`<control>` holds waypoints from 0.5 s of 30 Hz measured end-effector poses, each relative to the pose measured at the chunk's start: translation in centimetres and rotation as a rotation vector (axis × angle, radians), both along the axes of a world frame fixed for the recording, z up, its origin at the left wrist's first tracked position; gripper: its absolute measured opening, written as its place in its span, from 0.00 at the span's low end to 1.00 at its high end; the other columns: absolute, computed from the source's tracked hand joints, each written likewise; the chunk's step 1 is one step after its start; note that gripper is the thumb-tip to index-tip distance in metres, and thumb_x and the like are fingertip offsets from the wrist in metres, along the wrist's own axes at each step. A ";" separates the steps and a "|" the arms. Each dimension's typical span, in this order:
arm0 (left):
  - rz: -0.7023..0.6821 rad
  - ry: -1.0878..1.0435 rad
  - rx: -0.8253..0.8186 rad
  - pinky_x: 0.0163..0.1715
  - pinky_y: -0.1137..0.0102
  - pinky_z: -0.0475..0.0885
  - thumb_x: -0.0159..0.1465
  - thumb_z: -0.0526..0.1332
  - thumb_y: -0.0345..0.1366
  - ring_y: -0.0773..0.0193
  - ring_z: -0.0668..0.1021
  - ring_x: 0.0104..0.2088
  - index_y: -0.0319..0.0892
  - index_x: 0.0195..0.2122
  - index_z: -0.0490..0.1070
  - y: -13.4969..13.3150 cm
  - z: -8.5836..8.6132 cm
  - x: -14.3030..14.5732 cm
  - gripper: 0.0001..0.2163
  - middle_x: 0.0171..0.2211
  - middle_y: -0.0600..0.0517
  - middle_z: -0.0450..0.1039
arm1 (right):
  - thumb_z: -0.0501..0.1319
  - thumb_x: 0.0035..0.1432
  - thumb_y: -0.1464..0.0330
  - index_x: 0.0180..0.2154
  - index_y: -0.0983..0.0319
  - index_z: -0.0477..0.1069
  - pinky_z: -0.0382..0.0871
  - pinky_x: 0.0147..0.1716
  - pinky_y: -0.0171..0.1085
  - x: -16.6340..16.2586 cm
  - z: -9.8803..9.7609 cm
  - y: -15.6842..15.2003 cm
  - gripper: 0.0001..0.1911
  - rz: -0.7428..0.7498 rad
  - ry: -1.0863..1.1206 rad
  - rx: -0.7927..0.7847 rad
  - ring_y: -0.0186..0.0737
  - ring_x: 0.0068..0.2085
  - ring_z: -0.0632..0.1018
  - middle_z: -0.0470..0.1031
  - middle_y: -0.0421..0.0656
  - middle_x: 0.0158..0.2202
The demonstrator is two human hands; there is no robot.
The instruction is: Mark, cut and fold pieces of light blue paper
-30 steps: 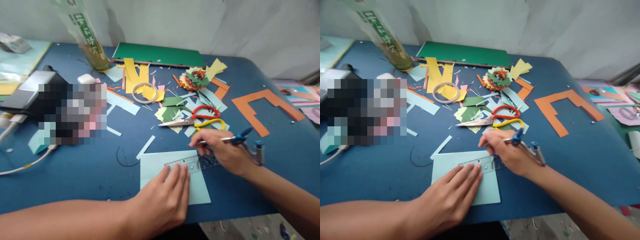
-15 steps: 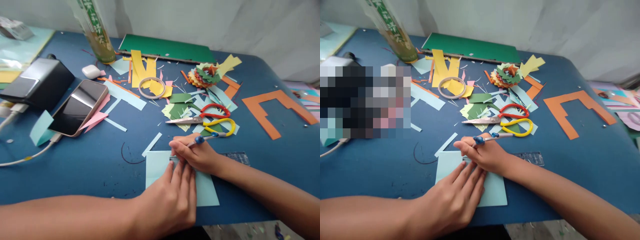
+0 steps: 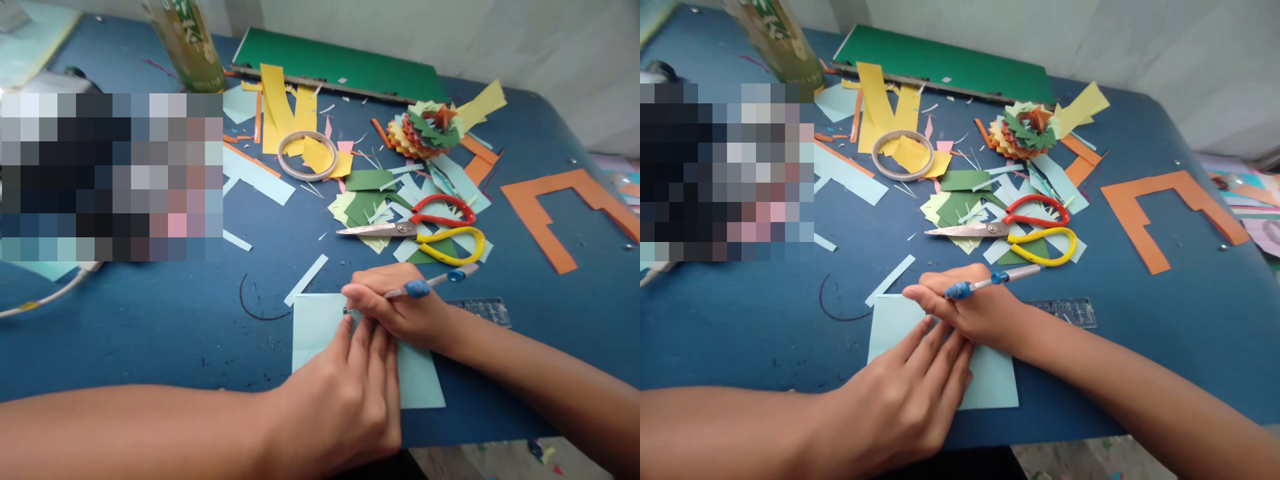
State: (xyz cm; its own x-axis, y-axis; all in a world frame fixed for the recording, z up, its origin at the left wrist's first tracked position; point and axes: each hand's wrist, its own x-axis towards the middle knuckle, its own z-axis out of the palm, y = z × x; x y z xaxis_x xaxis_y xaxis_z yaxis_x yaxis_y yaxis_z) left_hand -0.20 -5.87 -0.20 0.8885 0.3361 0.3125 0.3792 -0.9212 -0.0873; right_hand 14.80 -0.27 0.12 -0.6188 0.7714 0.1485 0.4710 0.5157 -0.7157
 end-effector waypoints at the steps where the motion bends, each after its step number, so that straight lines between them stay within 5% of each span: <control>1: -0.007 0.002 0.000 0.42 0.56 0.72 0.64 0.52 0.31 0.46 0.76 0.43 0.24 0.48 0.68 0.0 0.0 0.0 0.16 0.44 0.36 0.74 | 0.44 0.66 0.64 0.20 0.62 0.58 0.55 0.22 0.30 -0.1 0.0 0.0 0.23 0.028 -0.013 0.032 0.28 0.20 0.63 0.60 0.36 0.17; 9: -0.019 0.000 -0.024 0.43 0.58 0.70 0.63 0.51 0.28 0.49 0.75 0.45 0.27 0.46 0.68 0.1 0.1 0.1 0.14 0.45 0.36 0.72 | 0.47 0.65 0.60 0.23 0.62 0.64 0.61 0.23 0.30 0.9 1.0 0.1 0.22 0.009 0.100 -0.083 0.30 0.22 0.68 0.68 0.38 0.20; 13: 0.044 0.058 -0.164 0.40 0.64 0.70 0.63 0.53 0.30 0.53 0.73 0.46 0.29 0.45 0.68 1.2 2.0 -0.4 0.12 0.47 0.37 0.71 | 0.49 0.63 0.57 0.39 0.60 0.70 0.68 0.41 0.39 5.3 1.6 -1.3 0.17 -0.128 0.114 -0.131 0.42 0.43 0.76 0.77 0.46 0.40; 15: 0.189 0.128 -0.254 0.37 0.64 0.71 0.61 0.56 0.31 0.53 0.74 0.44 0.31 0.43 0.68 2.1 3.3 -1.0 0.11 0.44 0.39 0.71 | 0.48 0.63 0.56 0.37 0.58 0.69 0.68 0.43 0.44 7.8 1.4 -2.5 0.17 -0.218 0.042 -0.133 0.45 0.45 0.75 0.77 0.47 0.42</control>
